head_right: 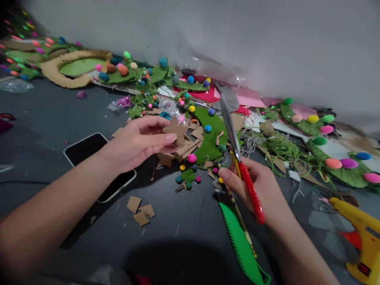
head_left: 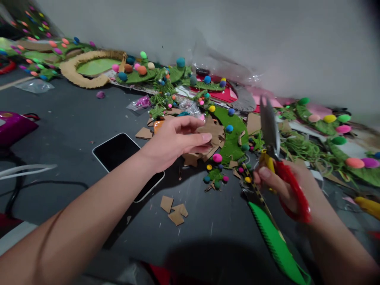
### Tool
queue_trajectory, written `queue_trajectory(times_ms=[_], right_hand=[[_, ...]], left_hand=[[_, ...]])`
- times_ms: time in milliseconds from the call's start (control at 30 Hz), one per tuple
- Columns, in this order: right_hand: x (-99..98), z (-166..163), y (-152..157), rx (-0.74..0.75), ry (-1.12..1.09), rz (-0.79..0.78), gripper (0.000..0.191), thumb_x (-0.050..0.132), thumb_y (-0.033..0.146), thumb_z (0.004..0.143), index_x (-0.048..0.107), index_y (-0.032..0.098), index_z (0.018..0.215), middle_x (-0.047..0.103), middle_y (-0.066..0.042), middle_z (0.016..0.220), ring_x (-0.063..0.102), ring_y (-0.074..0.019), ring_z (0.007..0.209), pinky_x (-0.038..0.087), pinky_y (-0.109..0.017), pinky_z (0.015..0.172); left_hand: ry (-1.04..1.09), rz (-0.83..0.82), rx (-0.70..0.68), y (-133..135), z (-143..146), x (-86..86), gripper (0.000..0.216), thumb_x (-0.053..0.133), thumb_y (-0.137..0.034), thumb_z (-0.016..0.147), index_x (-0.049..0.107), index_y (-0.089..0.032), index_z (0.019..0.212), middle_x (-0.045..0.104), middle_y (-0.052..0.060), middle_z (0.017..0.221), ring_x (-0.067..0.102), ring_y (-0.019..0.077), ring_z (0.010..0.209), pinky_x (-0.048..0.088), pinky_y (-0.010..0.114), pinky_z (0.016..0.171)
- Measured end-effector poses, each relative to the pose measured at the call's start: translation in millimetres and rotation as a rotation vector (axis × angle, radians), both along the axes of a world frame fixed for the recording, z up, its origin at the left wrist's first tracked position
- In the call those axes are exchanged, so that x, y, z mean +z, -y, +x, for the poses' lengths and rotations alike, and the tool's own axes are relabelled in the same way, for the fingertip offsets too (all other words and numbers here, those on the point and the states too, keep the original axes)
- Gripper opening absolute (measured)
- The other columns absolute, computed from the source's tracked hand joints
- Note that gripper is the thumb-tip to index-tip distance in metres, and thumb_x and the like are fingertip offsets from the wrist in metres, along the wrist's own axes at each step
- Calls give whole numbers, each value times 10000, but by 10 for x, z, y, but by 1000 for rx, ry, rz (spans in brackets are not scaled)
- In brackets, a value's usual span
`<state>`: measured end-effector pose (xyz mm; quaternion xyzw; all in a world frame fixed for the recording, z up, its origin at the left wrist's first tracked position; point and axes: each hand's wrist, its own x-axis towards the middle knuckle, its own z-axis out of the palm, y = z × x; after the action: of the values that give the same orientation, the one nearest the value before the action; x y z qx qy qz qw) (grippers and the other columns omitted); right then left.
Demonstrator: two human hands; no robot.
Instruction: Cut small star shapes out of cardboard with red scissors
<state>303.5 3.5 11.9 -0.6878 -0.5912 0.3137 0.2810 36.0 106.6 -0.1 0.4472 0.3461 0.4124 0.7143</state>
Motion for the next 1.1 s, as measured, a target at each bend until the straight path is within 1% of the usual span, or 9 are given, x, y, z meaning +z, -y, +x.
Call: queue_trajectory(times_ms=[67, 133, 233, 367, 533, 733, 833, 1000, 1100], right_hand=[[-10, -104, -9, -17, -194, 40, 470, 812, 645, 812, 591, 240, 722, 779, -70, 808, 732, -255, 784, 577, -350, 700], [-8, -210, -15, -67, -457, 131, 479, 910, 497, 755, 503, 251, 702, 833, -71, 956, 789, -290, 964, 621, -398, 853], [12, -348, -5, -68, -540, 134, 490, 961, 383, 697, 489, 250, 669, 844, -67, 1013, 800, -286, 964, 650, -399, 817], [23, -438, 39, -85, -489, 174, 445, 931, 365, 731, 498, 275, 680, 809, -32, 902, 766, -247, 832, 643, -403, 761], [-11, -441, 59, -83, -429, 205, 372, 872, 322, 785, 512, 291, 694, 743, -7, 840, 717, -224, 805, 614, -386, 749], [-69, -468, 62, -99, -427, 273, 336, 844, 248, 757, 511, 281, 714, 650, 20, 759, 632, -181, 727, 536, -327, 660], [-82, -465, 66, -91, -394, 270, 323, 824, 231, 749, 504, 277, 733, 658, 21, 777, 624, -176, 723, 506, -316, 652], [-47, -300, 22, -124, -226, 253, 336, 817, 317, 807, 486, 274, 768, 742, -9, 797, 660, -192, 709, 506, -328, 660], [-20, -106, -4, -140, -73, 221, 372, 825, 438, 839, 510, 259, 754, 763, -28, 803, 729, -222, 785, 529, -327, 707]], left_hand=[[17, -42, -80, 76, 56, 26, 225, 878, -103, 790, 706, -152, 927, 738, 18, 883, 794, 176, 775, 700, 335, 777], [4, -64, -171, 150, 113, 35, 238, 890, -109, 788, 688, -160, 903, 707, -16, 795, 780, 152, 727, 694, 294, 732], [-59, -69, -270, 225, 172, 30, 237, 888, -119, 795, 675, -166, 887, 714, -12, 749, 769, 140, 717, 667, 237, 672], [-92, -30, -307, 245, 190, 15, 215, 866, -120, 814, 680, -178, 904, 733, -16, 727, 775, 141, 703, 657, 228, 654], [-140, 20, -340, 239, 189, 15, 219, 877, -143, 805, 691, -174, 915, 772, 7, 738, 784, 153, 697, 652, 219, 617], [-168, 29, -343, 260, 194, 35, 229, 876, -165, 814, 683, -162, 938, 760, -12, 712, 789, 151, 702, 643, 200, 603], [-171, 29, -363, 260, 192, 29, 232, 873, -171, 820, 687, -151, 957, 768, 1, 731, 787, 149, 704, 646, 203, 614], [-149, 60, -290, 209, 149, 18, 248, 892, -185, 816, 697, -160, 967, 748, -18, 735, 790, 146, 717, 646, 198, 620], [-140, 100, -261, 124, 75, 19, 271, 912, -206, 805, 727, -161, 999, 761, -4, 757, 788, 149, 720, 646, 205, 621]])
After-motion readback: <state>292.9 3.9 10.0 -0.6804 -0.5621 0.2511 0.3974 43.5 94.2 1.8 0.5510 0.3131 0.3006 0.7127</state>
